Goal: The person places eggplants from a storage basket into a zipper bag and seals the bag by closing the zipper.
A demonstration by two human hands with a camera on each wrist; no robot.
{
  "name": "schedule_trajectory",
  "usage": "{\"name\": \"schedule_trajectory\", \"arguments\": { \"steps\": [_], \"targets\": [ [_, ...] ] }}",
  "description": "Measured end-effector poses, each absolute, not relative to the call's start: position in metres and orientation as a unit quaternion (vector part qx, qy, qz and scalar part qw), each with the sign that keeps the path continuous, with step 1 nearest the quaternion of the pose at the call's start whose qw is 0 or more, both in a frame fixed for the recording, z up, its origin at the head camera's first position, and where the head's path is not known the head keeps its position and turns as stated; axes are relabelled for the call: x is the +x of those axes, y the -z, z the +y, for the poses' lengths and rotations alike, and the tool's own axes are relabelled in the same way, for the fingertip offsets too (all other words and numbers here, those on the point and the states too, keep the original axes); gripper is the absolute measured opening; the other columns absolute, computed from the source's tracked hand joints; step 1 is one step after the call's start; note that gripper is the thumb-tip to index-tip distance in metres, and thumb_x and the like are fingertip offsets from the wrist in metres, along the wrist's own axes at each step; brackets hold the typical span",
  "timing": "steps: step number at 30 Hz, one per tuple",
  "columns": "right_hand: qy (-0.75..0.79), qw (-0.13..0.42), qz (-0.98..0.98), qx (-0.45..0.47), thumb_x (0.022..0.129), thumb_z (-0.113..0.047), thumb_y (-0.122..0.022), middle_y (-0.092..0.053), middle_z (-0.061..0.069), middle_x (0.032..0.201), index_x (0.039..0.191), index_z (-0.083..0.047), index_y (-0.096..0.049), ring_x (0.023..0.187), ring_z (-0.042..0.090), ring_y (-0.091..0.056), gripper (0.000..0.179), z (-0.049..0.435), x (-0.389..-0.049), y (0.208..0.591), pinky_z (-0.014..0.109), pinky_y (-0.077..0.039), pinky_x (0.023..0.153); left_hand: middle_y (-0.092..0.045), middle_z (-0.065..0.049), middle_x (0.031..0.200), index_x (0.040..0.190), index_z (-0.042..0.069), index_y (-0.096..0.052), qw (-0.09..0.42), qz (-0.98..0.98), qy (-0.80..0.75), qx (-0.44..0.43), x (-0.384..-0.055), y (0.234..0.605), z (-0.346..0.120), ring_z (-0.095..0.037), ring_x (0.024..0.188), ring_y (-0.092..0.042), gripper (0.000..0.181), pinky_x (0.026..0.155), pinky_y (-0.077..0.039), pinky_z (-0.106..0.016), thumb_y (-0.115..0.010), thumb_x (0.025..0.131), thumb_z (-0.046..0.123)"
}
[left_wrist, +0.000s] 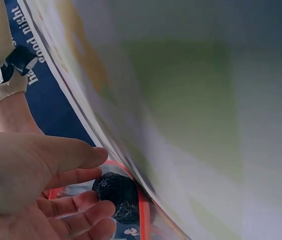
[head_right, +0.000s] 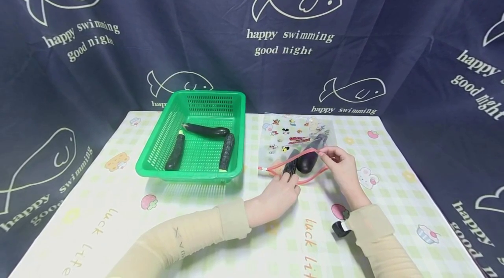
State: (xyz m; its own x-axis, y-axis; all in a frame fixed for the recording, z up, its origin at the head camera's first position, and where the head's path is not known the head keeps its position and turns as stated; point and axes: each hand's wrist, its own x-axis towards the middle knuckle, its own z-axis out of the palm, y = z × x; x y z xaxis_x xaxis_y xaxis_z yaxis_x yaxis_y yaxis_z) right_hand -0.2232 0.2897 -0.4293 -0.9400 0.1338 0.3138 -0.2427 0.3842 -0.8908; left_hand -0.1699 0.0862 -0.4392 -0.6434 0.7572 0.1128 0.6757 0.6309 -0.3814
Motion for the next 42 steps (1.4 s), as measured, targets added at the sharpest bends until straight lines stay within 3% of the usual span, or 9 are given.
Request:
{"name": "schedule_trajectory", "arguments": {
  "steps": [10, 18, 24, 42],
  "targets": [
    [-0.553, 0.179, -0.813, 0.033, 0.086, -0.013, -0.068, -0.065, -0.022, 0.082, 0.096, 0.003, -0.066, 0.072, -0.003, -0.059, 0.019, 0.292, -0.225, 0.435, 0.011, -0.045, 0.065, -0.050, 0.000, 0.107, 0.109, 0.026, -0.066, 0.151, -0.894, -0.154, -0.392, -0.178, 0.441, 0.087, -0.014, 0.088, -0.048, 0.022, 0.066, -0.044, -0.027, -0.048, 0.097, 0.026],
    [-0.557, 0.177, -0.811, 0.032, 0.086, -0.011, -0.068, -0.065, -0.021, 0.082, 0.097, 0.006, -0.065, 0.073, -0.003, -0.058, 0.021, 0.293, -0.227, 0.436, 0.012, -0.044, 0.064, -0.051, -0.002, 0.111, 0.108, 0.022, -0.067, 0.164, -0.893, -0.161, -0.387, -0.184, 0.444, 0.091, -0.014, 0.087, -0.049, 0.024, 0.065, -0.044, -0.026, -0.046, 0.097, 0.025],
    [-0.560, 0.169, -0.811, 0.027, 0.086, -0.010, -0.068, -0.065, -0.021, 0.083, 0.097, 0.008, -0.064, 0.073, -0.003, -0.057, 0.021, 0.293, -0.227, 0.434, 0.013, -0.044, 0.063, -0.051, -0.005, 0.118, 0.114, 0.021, -0.066, 0.148, -0.898, -0.183, -0.372, -0.187, 0.445, 0.095, -0.015, 0.091, -0.051, 0.027, 0.066, -0.044, -0.024, -0.045, 0.098, 0.027],
    [-0.559, 0.174, -0.810, 0.027, 0.086, -0.009, -0.068, -0.065, -0.021, 0.081, 0.096, 0.006, -0.065, 0.072, -0.003, -0.057, 0.019, 0.295, -0.228, 0.437, 0.012, -0.044, 0.063, -0.052, -0.005, 0.116, 0.111, 0.019, -0.067, 0.138, -0.914, -0.181, -0.337, -0.192, 0.446, 0.103, -0.015, 0.088, -0.050, 0.027, 0.065, -0.043, -0.025, -0.046, 0.096, 0.027]
  ]
}}
